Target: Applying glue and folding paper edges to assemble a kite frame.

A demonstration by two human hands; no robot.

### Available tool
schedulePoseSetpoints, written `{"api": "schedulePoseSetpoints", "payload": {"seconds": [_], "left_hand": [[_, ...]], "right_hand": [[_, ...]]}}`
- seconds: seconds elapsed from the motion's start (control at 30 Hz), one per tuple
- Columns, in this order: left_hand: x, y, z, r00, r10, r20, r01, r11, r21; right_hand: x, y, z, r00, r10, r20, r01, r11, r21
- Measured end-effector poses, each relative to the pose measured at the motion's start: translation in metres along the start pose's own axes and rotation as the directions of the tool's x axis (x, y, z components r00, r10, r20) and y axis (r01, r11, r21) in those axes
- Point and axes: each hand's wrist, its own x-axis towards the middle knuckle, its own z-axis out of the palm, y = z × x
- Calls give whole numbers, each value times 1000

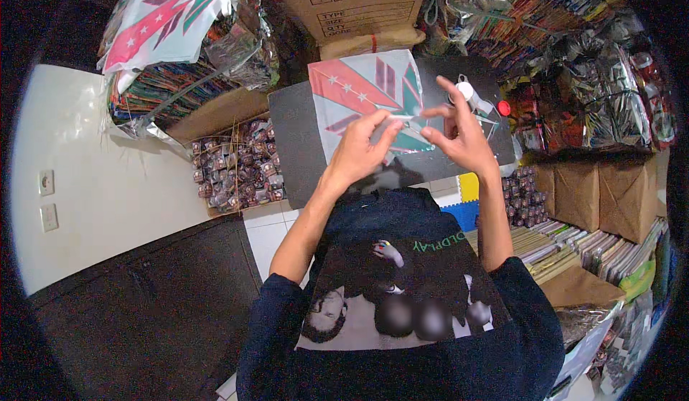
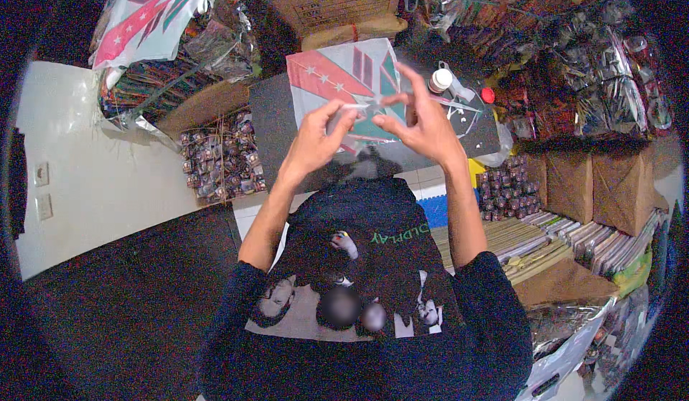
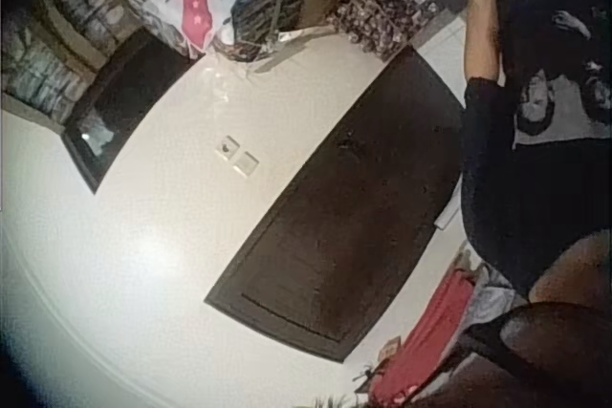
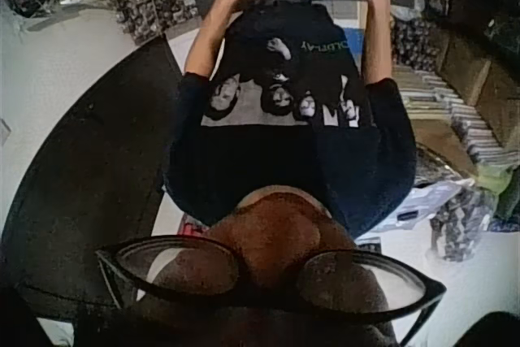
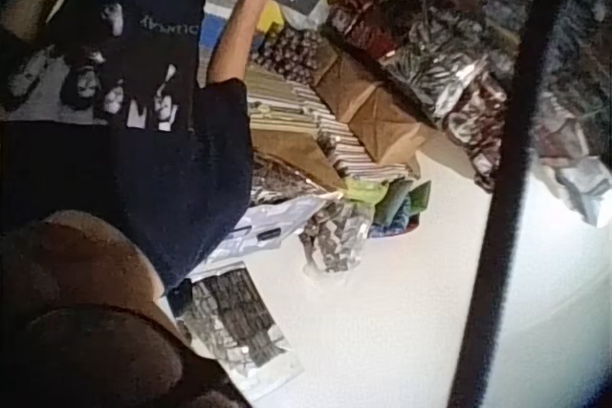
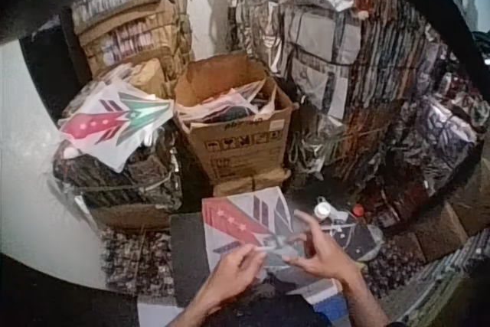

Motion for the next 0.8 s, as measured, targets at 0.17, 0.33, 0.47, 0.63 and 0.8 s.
{"api": "schedulePoseSetpoints", "payload": {"seconds": [0.17,0.33,0.47,0.63,0.8], "left_hand": [[7,-19,2,994,-105,-31,101,989,-104],[1,-3,14,998,30,-60,-41,980,-196],[6,8,10,948,217,-233,-199,975,97],[7,-4,18,942,59,-332,-127,974,-186],[5,-4,17,918,59,-393,-206,916,-344]], "right_hand": [[-5,1,4,977,-47,208,-146,561,815],[-2,-11,18,998,-10,68,-51,562,826],[-10,-6,21,1000,1,19,-12,844,536],[-12,-12,26,997,11,77,-53,816,576],[-14,-15,24,988,55,147,-144,689,711]]}}
